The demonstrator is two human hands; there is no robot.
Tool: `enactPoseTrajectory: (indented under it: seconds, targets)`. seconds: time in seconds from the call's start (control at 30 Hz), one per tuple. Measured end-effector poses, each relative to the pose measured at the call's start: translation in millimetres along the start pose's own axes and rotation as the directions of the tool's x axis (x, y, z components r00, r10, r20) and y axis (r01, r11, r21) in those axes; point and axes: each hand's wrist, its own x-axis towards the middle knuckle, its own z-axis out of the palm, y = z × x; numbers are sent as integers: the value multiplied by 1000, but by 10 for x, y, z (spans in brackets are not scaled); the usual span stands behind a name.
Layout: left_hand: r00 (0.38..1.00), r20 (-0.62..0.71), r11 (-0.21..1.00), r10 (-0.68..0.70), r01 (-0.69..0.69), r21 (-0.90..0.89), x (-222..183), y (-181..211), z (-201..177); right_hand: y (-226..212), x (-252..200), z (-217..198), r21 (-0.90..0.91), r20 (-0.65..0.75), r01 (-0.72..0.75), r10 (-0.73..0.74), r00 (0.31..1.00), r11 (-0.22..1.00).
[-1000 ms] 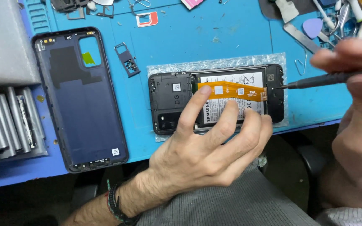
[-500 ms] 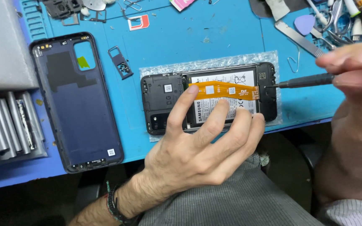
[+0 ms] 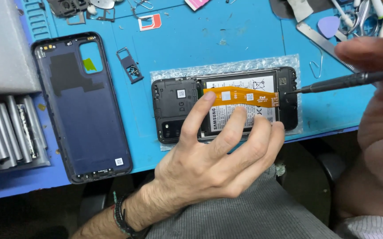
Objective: Disassembling and reassembling internal frames and components of a smartphone using prying tools and a screwdriver.
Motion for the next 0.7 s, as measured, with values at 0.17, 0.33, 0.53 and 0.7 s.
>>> enactPoseTrajectory:
  seconds: [0.17,0.33,0.53,0.7]
  targets:
    - [1000,-6,1000,5,-5,-7,-2,-8,1,258,-113,-13,-4,-141,-15,14,990,1000]
    - [1000,-10,1000,10,-10,-5,-7,-17,4,358,-156,-27,7,-128,-20,20,992,1000]
    - [1000,-8,1000,10,-10,-7,-12,-20,3,173,-80,20,31,-115,55,-51,992,998]
    - [1000,-12,1000,2,-2,-9,-9,-23,-8,-221,-20,117,-127,-138,-55,37,990,990]
